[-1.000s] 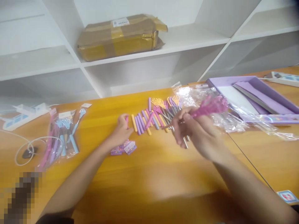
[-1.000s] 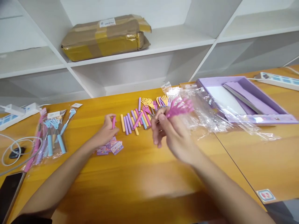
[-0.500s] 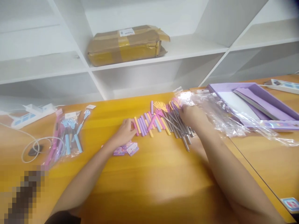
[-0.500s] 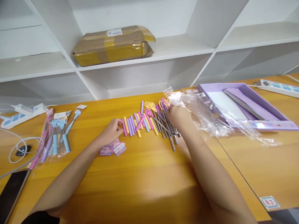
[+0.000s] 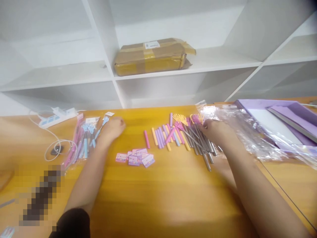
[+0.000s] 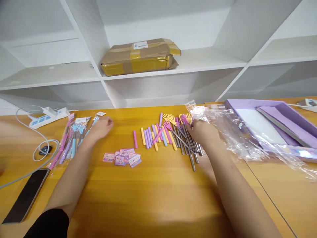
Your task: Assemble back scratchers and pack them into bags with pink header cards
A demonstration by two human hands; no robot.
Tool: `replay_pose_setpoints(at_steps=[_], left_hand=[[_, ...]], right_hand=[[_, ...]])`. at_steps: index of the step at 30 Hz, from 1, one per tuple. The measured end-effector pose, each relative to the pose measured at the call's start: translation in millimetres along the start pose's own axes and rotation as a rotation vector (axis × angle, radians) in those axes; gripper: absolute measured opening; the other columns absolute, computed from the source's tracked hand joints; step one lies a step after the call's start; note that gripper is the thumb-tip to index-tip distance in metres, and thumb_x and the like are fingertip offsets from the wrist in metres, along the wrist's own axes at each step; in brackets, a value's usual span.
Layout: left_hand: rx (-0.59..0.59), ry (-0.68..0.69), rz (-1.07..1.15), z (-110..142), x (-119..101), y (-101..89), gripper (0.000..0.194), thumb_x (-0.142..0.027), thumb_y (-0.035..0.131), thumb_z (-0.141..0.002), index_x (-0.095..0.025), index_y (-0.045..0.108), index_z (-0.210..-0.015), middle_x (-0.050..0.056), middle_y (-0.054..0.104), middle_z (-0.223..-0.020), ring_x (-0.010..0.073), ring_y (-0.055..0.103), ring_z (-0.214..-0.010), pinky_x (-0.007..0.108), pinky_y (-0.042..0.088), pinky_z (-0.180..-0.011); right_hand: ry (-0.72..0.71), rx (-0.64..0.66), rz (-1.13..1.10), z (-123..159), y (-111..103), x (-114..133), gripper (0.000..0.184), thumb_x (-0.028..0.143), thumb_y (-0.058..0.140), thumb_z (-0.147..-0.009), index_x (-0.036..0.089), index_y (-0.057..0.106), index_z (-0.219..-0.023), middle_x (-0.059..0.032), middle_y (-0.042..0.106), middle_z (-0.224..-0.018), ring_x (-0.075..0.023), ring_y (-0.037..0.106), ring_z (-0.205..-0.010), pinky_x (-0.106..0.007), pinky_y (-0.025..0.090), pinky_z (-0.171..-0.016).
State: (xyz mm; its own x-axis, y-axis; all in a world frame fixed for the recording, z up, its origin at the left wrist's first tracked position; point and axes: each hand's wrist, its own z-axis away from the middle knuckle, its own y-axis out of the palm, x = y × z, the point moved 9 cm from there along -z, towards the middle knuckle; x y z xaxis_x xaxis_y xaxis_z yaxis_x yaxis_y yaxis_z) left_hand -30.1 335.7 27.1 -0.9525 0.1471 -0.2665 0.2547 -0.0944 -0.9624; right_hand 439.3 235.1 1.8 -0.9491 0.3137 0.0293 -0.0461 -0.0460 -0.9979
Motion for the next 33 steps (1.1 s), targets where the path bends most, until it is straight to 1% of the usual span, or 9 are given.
replay_pose_setpoints(at_steps=[3,7,12,16,20,23,27,30,33], left_hand=[[-0.116,-0.145,-0.161,-4,55,-29.6,0.036,-0.024,0.055,-0.095,-0.004,0.059,-0.125,0.031,0.062,-0.133,0.0463,0.051,-0.137,0.057,0.038,-0.116],[-0.122,-0.235,-0.277,0,92,-29.3,0.049,-0.027,0.062,-0.093,0.002,0.054,-0.132,0.038,0.058,-0.136,0.0501,0.055,-0.133,0.056,0.045,-0.108],[-0.096,-0.257,-0.322,-2,96,-16.1,0.042,-0.017,0.056,-0.094,-0.001,0.054,-0.132,0.033,0.067,-0.126,0.0439,0.068,-0.117,0.048,0.051,-0.095],[-0.099,-0.228,-0.317,-6,87,-24.4,0.034,-0.017,0.058,-0.09,-0.003,0.061,-0.122,0.031,0.072,-0.112,0.0416,0.071,-0.106,0.044,0.051,-0.088],[-0.154,-0.142,-0.244,3,48,-53.0,0.028,-0.025,0.055,-0.094,-0.011,0.063,-0.118,0.019,0.074,-0.104,0.0326,0.071,-0.098,0.037,0.05,-0.084],[-0.046,0.049,0.172,33,-17,-50.6,0.023,-0.024,0.052,-0.093,-0.018,0.066,-0.11,0.007,0.072,-0.095,0.0239,0.067,-0.084,0.032,0.048,-0.076],[0.567,0.163,0.669,112,-104,28.3,0.03,-0.023,0.049,-0.093,-0.022,0.065,-0.118,0.001,0.068,-0.094,0.0172,0.061,-0.073,0.028,0.047,-0.066],[0.715,0.244,0.788,160,-133,74.8,0.017,-0.02,0.052,-0.093,-0.021,0.061,-0.108,-0.002,0.06,-0.085,0.0138,0.054,-0.068,0.025,0.043,-0.063],[0.847,0.243,0.893,185,-137,110.6,0.015,-0.022,0.056,-0.096,-0.022,0.059,-0.111,-0.004,0.058,-0.082,0.0125,0.053,-0.065,0.024,0.043,-0.062]], right_hand=[[0.011,-0.025,-0.027,2,-8,-3,0.038,0.046,0.05,-0.104,0.017,0.075,-0.104,-0.0176,0.078,-0.098,-0.0315,0.071,-0.087,-0.035,0.043,-0.071],[0.009,-0.045,-0.071,8,-22,3,0.04,0.046,0.048,-0.104,0.018,0.076,-0.105,-0.0174,0.078,-0.1,-0.0291,0.069,-0.084,-0.033,0.04,-0.069],[0.018,-0.039,-0.118,20,-35,17,0.042,0.052,0.047,-0.105,0.02,0.075,-0.1,-0.0141,0.078,-0.095,-0.0267,0.067,-0.078,-0.033,0.037,-0.066],[-0.059,-0.126,-0.176,29,-51,30,0.048,0.056,0.042,-0.106,0.02,0.073,-0.095,-0.0113,0.075,-0.083,-0.0243,0.063,-0.068,-0.032,0.033,-0.061],[-0.189,-0.313,-0.36,48,-77,47,0.038,0.051,0.05,-0.104,0.02,0.073,-0.101,-0.0077,0.071,-0.075,-0.0218,0.059,-0.062,-0.03,0.032,-0.059],[-0.306,-0.318,-0.642,74,-79,74,0.026,0.042,0.055,-0.104,0.021,0.068,-0.113,-0.0039,0.069,-0.076,-0.0186,0.06,-0.063,-0.029,0.04,-0.062],[-0.439,-0.003,-1.214,121,-33,122,0.038,0.05,0.05,-0.109,0.025,0.047,-0.138,-0.0032,0.066,-0.096,-0.0148,0.061,-0.067,-0.027,0.048,-0.057],[-0.317,0.281,-1.46,151,24,141,0.043,0.058,0.055,-0.107,0.026,0.042,-0.134,0.0011,0.058,-0.094,-0.0104,0.054,-0.056,-0.023,0.042,-0.044],[-0.248,0.34,-1.547,169,55,139,0.037,0.056,0.063,-0.104,0.024,0.05,-0.117,0.0056,0.051,-0.081,-0.0087,0.048,-0.054,-0.022,0.04,-0.046]])
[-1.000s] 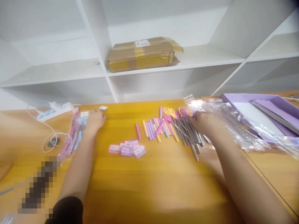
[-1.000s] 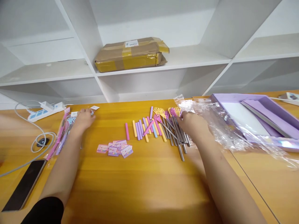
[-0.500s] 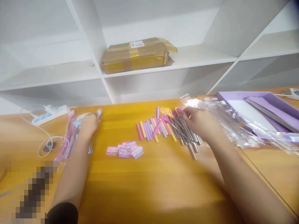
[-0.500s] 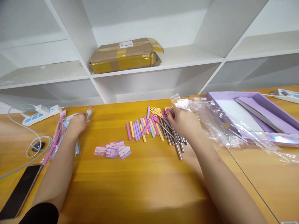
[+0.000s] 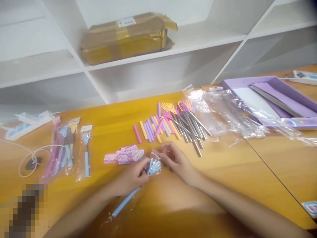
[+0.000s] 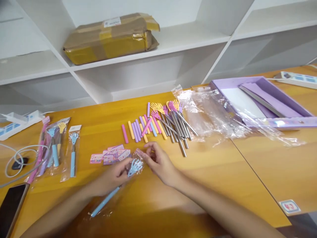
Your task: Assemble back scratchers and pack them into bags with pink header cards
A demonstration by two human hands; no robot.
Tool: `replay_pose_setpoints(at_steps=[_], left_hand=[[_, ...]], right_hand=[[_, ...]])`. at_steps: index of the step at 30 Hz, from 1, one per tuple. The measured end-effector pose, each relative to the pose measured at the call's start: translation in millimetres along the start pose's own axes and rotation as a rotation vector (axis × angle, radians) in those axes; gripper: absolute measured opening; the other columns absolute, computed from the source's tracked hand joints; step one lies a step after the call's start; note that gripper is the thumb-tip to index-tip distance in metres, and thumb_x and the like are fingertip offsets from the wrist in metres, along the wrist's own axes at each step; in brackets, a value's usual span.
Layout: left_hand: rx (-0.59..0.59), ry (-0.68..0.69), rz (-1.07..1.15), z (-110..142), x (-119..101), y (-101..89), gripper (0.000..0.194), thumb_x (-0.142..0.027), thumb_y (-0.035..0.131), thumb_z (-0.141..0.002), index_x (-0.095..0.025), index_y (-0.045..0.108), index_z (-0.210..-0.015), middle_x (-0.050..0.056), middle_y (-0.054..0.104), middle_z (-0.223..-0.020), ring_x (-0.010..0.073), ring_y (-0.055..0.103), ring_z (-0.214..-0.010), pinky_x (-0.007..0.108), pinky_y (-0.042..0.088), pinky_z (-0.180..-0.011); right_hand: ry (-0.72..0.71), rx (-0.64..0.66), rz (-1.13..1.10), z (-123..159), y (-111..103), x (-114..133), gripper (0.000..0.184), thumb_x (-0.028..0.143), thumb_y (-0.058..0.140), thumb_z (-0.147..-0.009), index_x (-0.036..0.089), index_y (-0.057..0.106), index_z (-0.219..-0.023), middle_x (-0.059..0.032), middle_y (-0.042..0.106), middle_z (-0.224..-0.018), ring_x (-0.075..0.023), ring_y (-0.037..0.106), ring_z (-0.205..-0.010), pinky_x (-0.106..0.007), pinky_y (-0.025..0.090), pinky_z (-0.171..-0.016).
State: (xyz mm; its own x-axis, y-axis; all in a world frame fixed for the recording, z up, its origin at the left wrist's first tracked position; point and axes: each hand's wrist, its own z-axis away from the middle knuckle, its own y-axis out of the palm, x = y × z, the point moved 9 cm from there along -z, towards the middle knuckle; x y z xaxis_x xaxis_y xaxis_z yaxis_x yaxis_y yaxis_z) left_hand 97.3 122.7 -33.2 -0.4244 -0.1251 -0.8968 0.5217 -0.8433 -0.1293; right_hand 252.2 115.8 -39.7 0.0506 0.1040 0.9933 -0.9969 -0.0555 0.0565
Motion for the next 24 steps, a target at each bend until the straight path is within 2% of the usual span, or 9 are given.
replay_pose_setpoints(at_steps=[4,7,9,12,19,21,24], left_hand=[[0.139,0.023,0.395,-7,19,23.2,0.038,-0.05,0.053,-0.108,-0.021,0.052,-0.133,0.003,0.069,-0.086,0.0217,0.075,-0.079,0.034,0.058,-0.076],[0.181,-0.004,0.608,-10,28,37.5,0.05,-0.061,0.056,-0.105,-0.023,0.048,-0.137,0.0,0.065,-0.082,0.0259,0.08,-0.073,0.035,0.063,-0.066],[0.144,-0.031,0.635,-11,35,41.1,0.047,-0.058,0.059,-0.106,-0.026,0.046,-0.138,-0.001,0.063,-0.088,0.0243,0.08,-0.066,0.031,0.062,-0.056],[0.103,-0.034,0.617,-11,36,40.3,0.042,-0.054,0.058,-0.107,-0.026,0.045,-0.135,0.001,0.066,-0.098,0.0216,0.079,-0.062,0.027,0.061,-0.05],[0.147,-0.064,0.578,-11,38,39.0,0.036,-0.054,0.06,-0.106,-0.019,0.053,-0.111,0.002,0.07,-0.085,0.0182,0.076,-0.055,0.023,0.059,-0.047],[0.145,-0.063,0.547,-11,38,39.2,0.036,-0.054,0.059,-0.106,-0.019,0.053,-0.107,0.001,0.068,-0.078,0.0184,0.076,-0.056,0.023,0.059,-0.048],[0.128,-0.053,0.527,-11,37,38.9,0.036,-0.054,0.06,-0.106,-0.019,0.054,-0.109,0.003,0.07,-0.087,0.0182,0.076,-0.058,0.025,0.06,-0.05]], right_hand=[[-0.093,0.07,0.032,11,3,-2,0.023,0.043,0.063,-0.107,0.021,0.059,-0.101,0.0025,0.055,-0.08,-0.0109,0.053,-0.066,-0.025,0.047,-0.061],[-0.228,0.056,0.17,16,0,10,0.01,0.03,0.063,-0.107,0.022,0.063,-0.102,-0.0015,0.059,-0.089,-0.0133,0.057,-0.076,-0.026,0.05,-0.067],[-0.321,0.024,0.26,18,-3,18,0.006,0.025,0.065,-0.105,0.023,0.065,-0.11,-0.0038,0.061,-0.097,-0.0148,0.06,-0.082,-0.028,0.053,-0.07],[-0.41,-0.014,0.387,16,-7,23,0.02,0.022,0.068,-0.103,0.024,0.065,-0.122,-0.0071,0.06,-0.109,-0.0163,0.065,-0.087,-0.03,0.059,-0.072],[-0.579,-0.011,0.525,16,-8,34,0.025,0.015,0.067,-0.102,0.023,0.065,-0.126,-0.0106,0.064,-0.116,-0.0208,0.071,-0.101,-0.035,0.066,-0.085],[-0.587,0.034,0.54,16,-5,34,0.029,0.013,0.065,-0.101,0.022,0.064,-0.129,-0.0121,0.065,-0.118,-0.0224,0.071,-0.106,-0.037,0.066,-0.089],[-0.573,0.032,0.52,16,-6,31,0.026,0.012,0.065,-0.1,0.023,0.065,-0.124,-0.0113,0.066,-0.117,-0.0215,0.071,-0.105,-0.036,0.066,-0.088]])
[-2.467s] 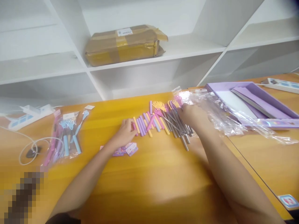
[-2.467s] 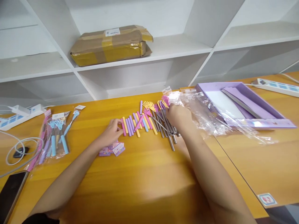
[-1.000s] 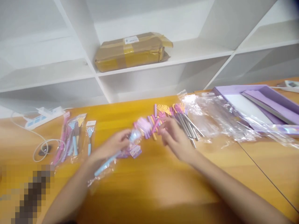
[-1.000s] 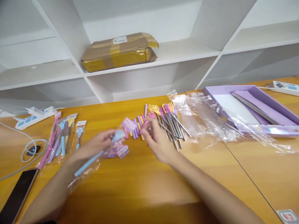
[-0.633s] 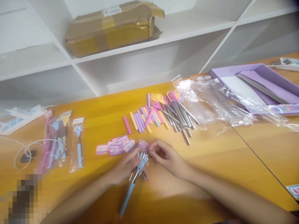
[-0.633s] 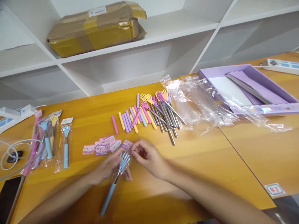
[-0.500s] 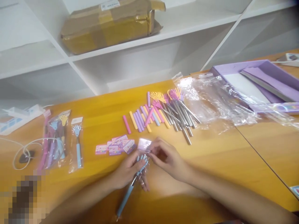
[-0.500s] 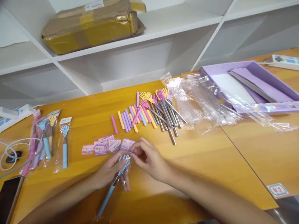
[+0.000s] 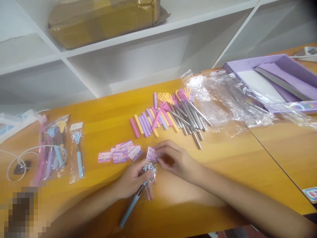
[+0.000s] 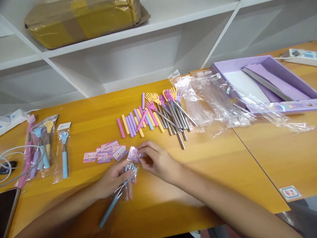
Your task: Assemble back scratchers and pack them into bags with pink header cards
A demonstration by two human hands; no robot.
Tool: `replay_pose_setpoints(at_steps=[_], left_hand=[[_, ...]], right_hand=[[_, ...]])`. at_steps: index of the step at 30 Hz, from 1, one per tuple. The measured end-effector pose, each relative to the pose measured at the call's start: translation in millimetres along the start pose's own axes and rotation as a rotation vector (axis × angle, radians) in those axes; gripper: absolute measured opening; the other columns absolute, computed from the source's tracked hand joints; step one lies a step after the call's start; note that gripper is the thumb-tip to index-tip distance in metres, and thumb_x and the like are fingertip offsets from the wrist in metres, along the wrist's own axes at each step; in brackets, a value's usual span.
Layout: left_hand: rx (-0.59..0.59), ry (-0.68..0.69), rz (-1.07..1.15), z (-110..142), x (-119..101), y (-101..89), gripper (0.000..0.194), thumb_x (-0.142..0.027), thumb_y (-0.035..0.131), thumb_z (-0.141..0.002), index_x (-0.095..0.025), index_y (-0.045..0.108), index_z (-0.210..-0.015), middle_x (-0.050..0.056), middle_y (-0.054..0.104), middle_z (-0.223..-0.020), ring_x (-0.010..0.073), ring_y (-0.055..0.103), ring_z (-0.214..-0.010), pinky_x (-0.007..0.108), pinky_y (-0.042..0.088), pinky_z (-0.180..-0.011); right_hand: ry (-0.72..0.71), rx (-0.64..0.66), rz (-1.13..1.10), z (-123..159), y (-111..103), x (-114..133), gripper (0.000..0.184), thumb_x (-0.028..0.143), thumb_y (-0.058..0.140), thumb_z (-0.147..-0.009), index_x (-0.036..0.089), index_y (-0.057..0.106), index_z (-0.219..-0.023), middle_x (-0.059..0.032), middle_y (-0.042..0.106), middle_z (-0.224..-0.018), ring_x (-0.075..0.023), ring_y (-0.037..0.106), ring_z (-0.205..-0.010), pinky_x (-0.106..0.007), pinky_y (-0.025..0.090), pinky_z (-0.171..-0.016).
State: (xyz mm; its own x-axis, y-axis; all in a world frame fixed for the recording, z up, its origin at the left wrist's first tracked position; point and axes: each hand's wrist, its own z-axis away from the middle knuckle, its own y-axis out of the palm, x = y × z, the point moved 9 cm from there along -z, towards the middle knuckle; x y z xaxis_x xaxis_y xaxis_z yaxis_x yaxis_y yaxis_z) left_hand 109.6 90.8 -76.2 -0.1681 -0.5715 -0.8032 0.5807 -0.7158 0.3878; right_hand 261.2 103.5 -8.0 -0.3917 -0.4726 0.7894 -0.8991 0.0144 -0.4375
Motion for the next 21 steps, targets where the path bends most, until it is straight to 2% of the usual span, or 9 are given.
replay_pose_setpoints(at_steps=[2,6,10,13,16,18,20,21], left_hand=[[-0.009,0.006,-0.005,0,0,-0.3,0.037,-0.054,0.061,-0.105,-0.019,0.055,-0.113,0.004,0.07,-0.096,0.0175,0.076,-0.059,0.026,0.06,-0.051],[0.014,-0.023,-0.041,1,3,1.3,0.039,-0.055,0.062,-0.104,-0.017,0.057,-0.111,0.006,0.071,-0.097,0.0169,0.076,-0.06,0.026,0.06,-0.053],[0.052,-0.039,-0.084,0,5,3.4,0.04,-0.057,0.062,-0.104,-0.018,0.057,-0.106,0.003,0.07,-0.083,0.0167,0.074,-0.058,0.024,0.057,-0.052],[0.091,-0.062,-0.088,0,5,5.5,0.041,-0.059,0.059,-0.105,-0.018,0.055,-0.106,0.0,0.067,-0.073,0.0149,0.07,-0.051,0.019,0.049,-0.046],[0.068,-0.075,-0.045,0,2,2.2,0.042,-0.06,0.059,-0.104,-0.019,0.053,-0.106,0.0,0.066,-0.078,0.0137,0.07,-0.05,0.017,0.045,-0.041],[0.045,-0.083,0.001,0,1,-0.5,0.041,-0.06,0.059,-0.105,-0.019,0.053,-0.107,0.0,0.066,-0.083,0.0134,0.07,-0.05,0.018,0.047,-0.041],[0.036,-0.09,0.034,0,0,-1.9,0.04,-0.059,0.059,-0.105,-0.019,0.053,-0.106,0.001,0.066,-0.086,0.0135,0.071,-0.052,0.018,0.049,-0.041],[0.036,-0.092,0.044,0,0,-2.0,0.04,-0.058,0.06,-0.104,-0.019,0.053,-0.105,0.001,0.066,-0.086,0.0134,0.071,-0.052,0.018,0.049,-0.041]], right_hand=[[0.007,-0.041,0.001,2,-1,-3,0.021,0.012,0.066,-0.099,0.023,0.065,-0.117,-0.0102,0.067,-0.115,-0.0205,0.072,-0.102,-0.035,0.065,-0.087],[0.007,-0.073,0.031,6,4,-3,0.019,0.007,0.063,-0.097,0.022,0.063,-0.109,-0.0099,0.067,-0.113,-0.0196,0.071,-0.097,-0.033,0.064,-0.082],[0.024,-0.022,0.048,5,10,-2,0.018,0.005,0.06,-0.094,0.023,0.059,-0.101,-0.009,0.066,-0.107,-0.0183,0.067,-0.086,-0.032,0.061,-0.072],[0.013,-0.067,0.096,2,1,-1,0.017,0.006,0.06,-0.093,0.023,0.058,-0.095,-0.0078,0.064,-0.1,-0.0181,0.066,-0.082,-0.032,0.06,-0.07],[0.085,-0.106,0.075,-2,-15,-10,0.015,0.01,0.061,-0.092,0.023,0.057,-0.09,-0.0058,0.065,-0.093,-0.0173,0.066,-0.08,-0.03,0.059,-0.067],[0.173,-0.083,0.005,-4,-22,-19,0.012,0.014,0.063,-0.094,0.023,0.056,-0.091,-0.0025,0.066,-0.086,-0.0145,0.065,-0.072,-0.027,0.057,-0.061],[0.223,-0.003,-0.074,-6,-20,-25,0.01,0.02,0.065,-0.097,0.023,0.058,-0.103,-0.0008,0.068,-0.084,-0.0126,0.065,-0.067,-0.024,0.056,-0.058],[0.228,0.039,-0.098,-6,-18,-25,0.016,0.023,0.067,-0.098,0.022,0.058,-0.112,-0.001,0.069,-0.086,-0.0126,0.066,-0.068,-0.024,0.057,-0.059]])
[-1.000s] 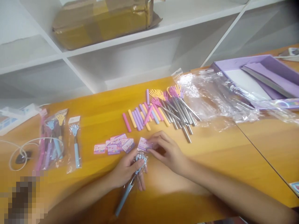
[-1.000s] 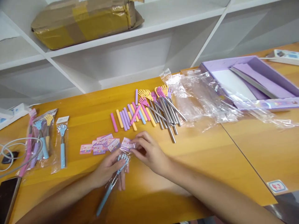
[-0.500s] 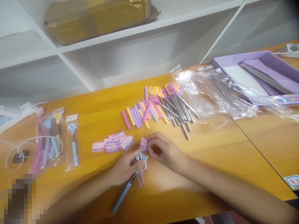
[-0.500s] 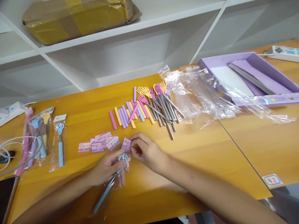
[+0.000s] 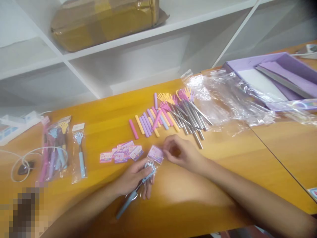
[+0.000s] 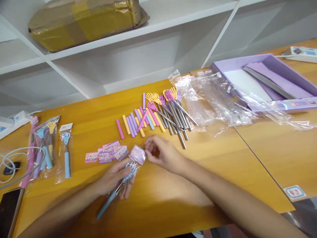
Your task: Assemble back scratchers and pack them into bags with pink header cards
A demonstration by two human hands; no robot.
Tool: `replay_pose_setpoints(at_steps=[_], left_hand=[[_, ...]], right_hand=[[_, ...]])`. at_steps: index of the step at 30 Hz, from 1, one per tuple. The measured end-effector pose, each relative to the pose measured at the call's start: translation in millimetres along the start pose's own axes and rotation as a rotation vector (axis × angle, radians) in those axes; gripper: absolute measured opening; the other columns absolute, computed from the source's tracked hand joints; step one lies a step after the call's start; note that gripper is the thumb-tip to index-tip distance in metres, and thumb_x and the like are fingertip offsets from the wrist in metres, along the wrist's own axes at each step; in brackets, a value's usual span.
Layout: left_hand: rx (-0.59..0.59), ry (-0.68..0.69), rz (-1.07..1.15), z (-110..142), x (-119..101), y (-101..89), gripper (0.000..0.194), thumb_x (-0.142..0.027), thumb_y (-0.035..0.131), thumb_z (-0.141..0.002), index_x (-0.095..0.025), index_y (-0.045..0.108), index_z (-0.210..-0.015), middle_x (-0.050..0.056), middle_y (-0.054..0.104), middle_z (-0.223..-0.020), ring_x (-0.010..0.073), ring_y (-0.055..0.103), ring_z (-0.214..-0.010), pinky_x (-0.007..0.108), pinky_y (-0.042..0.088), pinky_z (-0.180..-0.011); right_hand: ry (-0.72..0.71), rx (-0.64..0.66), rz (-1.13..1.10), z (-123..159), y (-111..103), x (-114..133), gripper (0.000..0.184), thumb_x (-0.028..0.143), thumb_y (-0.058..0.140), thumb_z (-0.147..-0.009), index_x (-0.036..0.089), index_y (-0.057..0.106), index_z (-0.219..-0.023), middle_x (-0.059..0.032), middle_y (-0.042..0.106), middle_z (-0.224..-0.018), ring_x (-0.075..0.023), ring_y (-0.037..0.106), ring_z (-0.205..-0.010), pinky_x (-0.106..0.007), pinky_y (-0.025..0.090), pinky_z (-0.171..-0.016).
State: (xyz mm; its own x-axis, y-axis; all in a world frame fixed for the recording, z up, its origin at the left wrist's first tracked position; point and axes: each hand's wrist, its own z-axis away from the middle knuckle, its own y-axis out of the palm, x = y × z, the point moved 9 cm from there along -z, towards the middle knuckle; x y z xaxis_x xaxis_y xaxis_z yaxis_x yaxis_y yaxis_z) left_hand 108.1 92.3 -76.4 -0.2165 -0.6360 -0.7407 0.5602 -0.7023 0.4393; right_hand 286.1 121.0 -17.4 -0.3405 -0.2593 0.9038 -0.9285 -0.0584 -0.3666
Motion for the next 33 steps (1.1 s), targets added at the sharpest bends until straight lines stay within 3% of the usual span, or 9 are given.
replay_pose_setpoints(at_steps=[3,7,13,18,21,24,29,33], left_hand=[[0.008,0.006,0.007,0,1,0.4,0.041,-0.059,0.059,-0.104,-0.019,0.053,-0.108,0.002,0.066,-0.088,0.0137,0.072,-0.052,0.018,0.049,-0.042],[0.011,0.02,-0.035,-1,5,0.0,0.04,-0.058,0.057,-0.106,-0.018,0.053,-0.109,0.003,0.067,-0.085,0.0155,0.073,-0.055,0.019,0.049,-0.043],[0.043,0.033,-0.089,0,8,2.0,0.039,-0.058,0.054,-0.108,-0.019,0.053,-0.104,0.001,0.066,-0.079,0.0143,0.073,-0.055,0.017,0.048,-0.045],[0.02,0.063,-0.104,0,5,4.7,0.04,-0.058,0.057,-0.106,-0.02,0.054,-0.116,0.001,0.066,-0.091,0.0124,0.073,-0.055,0.019,0.053,-0.047],[0.02,0.053,-0.092,0,4,5.1,0.041,-0.059,0.058,-0.105,-0.019,0.054,-0.113,0.001,0.066,-0.091,0.0126,0.073,-0.056,0.018,0.053,-0.046],[0.01,0.038,-0.059,0,4,2.0,0.041,-0.059,0.059,-0.105,-0.018,0.054,-0.106,0.002,0.066,-0.089,0.0132,0.073,-0.055,0.019,0.053,-0.046],[-0.017,0.06,0.042,-2,-1,-3.1,0.038,-0.055,0.061,-0.105,-0.02,0.053,-0.115,0.0,0.066,-0.088,0.0141,0.073,-0.053,0.018,0.052,-0.041],[-0.024,0.103,0.086,-3,-6,-4.2,0.033,-0.053,0.06,-0.106,-0.022,0.053,-0.116,-0.002,0.067,-0.086,0.013,0.071,-0.049,0.016,0.049,-0.037]], right_hand=[[-0.009,0.035,0.023,-1,2,-1,0.03,0.024,0.067,-0.099,0.022,0.055,-0.126,-0.0024,0.07,-0.092,-0.0132,0.068,-0.073,-0.025,0.059,-0.062],[-0.011,-0.042,0.083,-1,-3,-1,0.019,0.021,0.062,-0.1,0.022,0.056,-0.118,-0.0025,0.068,-0.091,-0.0127,0.066,-0.071,-0.025,0.059,-0.061],[0.029,0.044,0.095,2,9,-3,0.018,0.028,0.065,-0.102,0.022,0.061,-0.118,-0.0044,0.07,-0.094,-0.0143,0.067,-0.073,-0.028,0.058,-0.063],[0.025,-0.014,0.098,3,4,-2,0.023,0.02,0.059,-0.101,0.022,0.055,-0.123,-0.0027,0.07,-0.092,-0.0138,0.067,-0.07,-0.028,0.057,-0.062],[0.026,-0.019,0.067,1,1,-1,0.02,0.019,0.058,-0.1,0.022,0.056,-0.119,-0.0035,0.07,-0.094,-0.0145,0.069,-0.074,-0.028,0.058,-0.063],[0.089,-0.016,-0.057,-2,-2,-7,0.017,0.022,0.061,-0.1,0.022,0.059,-0.117,-0.0043,0.071,-0.094,-0.0162,0.071,-0.079,-0.029,0.061,-0.065],[0.252,-0.018,-0.478,-7,-4,-25,0.025,0.039,0.071,-0.101,0.022,0.058,-0.115,-0.0038,0.073,-0.093,-0.0163,0.073,-0.076,-0.032,0.065,-0.068],[0.333,-0.052,-0.651,-5,-2,-36,0.03,0.043,0.079,-0.096,0.023,0.059,-0.105,-0.0011,0.072,-0.087,-0.0149,0.07,-0.071,-0.029,0.064,-0.062]])
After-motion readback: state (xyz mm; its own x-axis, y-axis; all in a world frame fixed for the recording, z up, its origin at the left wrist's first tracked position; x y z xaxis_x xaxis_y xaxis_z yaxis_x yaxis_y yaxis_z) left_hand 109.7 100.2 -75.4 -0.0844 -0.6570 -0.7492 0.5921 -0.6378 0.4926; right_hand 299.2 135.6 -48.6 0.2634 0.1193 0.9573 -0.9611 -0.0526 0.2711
